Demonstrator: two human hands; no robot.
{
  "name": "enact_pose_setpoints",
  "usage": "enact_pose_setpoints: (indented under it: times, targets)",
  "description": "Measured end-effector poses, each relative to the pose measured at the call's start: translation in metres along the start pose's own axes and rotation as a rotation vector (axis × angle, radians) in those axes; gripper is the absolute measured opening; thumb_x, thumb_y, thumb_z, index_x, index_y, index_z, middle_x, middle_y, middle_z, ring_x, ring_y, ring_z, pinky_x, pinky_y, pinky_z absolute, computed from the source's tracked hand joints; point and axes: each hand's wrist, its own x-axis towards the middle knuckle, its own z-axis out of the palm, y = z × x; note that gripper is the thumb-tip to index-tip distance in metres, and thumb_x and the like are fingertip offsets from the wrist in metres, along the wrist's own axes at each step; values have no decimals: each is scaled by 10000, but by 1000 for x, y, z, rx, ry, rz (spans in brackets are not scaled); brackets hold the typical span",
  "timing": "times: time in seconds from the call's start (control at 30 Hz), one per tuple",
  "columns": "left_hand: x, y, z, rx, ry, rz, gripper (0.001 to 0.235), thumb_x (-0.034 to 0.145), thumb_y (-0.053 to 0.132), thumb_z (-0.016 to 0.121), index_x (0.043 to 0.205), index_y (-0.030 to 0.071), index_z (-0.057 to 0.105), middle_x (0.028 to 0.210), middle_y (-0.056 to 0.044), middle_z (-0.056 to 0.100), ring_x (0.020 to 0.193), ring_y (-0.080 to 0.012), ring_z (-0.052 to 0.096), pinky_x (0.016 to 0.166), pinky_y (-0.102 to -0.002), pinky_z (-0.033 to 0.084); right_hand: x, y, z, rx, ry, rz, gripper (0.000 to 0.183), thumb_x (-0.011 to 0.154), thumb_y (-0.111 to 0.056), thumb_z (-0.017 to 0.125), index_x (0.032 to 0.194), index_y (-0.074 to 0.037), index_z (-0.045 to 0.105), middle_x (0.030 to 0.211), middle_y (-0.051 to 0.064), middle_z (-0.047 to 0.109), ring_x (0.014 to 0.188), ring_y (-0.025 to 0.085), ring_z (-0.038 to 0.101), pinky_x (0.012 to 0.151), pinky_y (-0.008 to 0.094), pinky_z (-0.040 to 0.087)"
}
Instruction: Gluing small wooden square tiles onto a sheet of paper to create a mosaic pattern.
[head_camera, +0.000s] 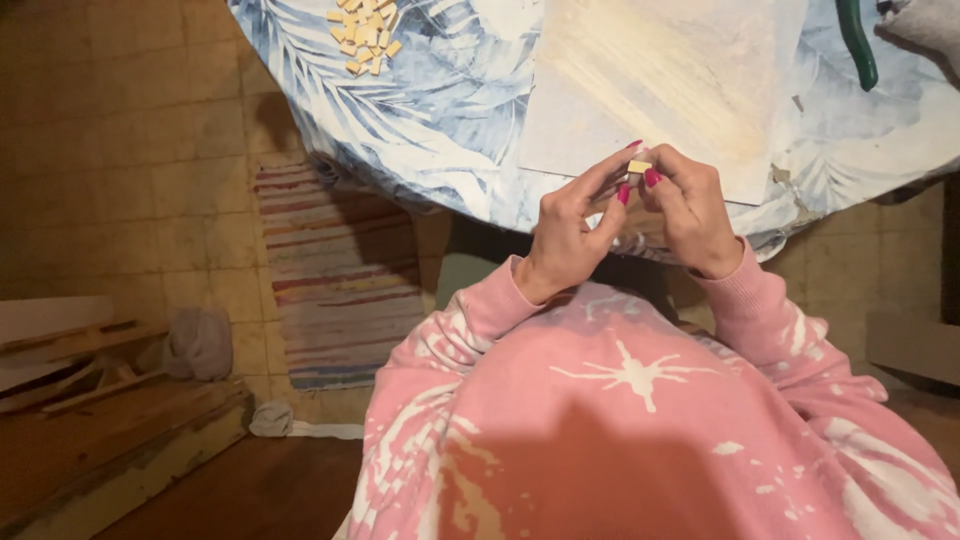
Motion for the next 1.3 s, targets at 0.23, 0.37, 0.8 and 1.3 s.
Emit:
enact_pose_setpoints:
  times: [0.23,0.37,0.8,1.3]
  targets:
    - [-5,3,-1,-32,8,-8,440,991,-3,588,1425,71,605,1292,-157,735,1139,-221,773,971,-322,623,-1,-1,-1,0,-46,-23,259,1136,-202,525,1079,28,630,782,13,583,710,64,503,651,231,420]
    - [-8,2,-2,74,5,74,468,982,13,610,1444,84,591,1297,-157,715,1121,-259,758,967,-324,616,-1,9,-5,148,3,65,220,1135,-172,585,1035,12,652,774,-17,578,702,41,494,642,211,414]
    - [-8,-6,-2,10,32,28,476,960,41,673,1427,95,603,1278,-123,722,1089,-243,776,955,-316,649,10,-14,-21,44,-160,25,248,1107,-187,614,966,15,643,751,-28,552,702,33,465,620,213,386]
    - [-6,-13,-1,124,79,115,434,928,48,731,1349,131,665,1299,-123,735,1085,-240,766,937,-320,635,10,-7,-19,-93,-192,84,303,1110,-228,557,930,6,625,680,3,528,653,59,460,583,248,393]
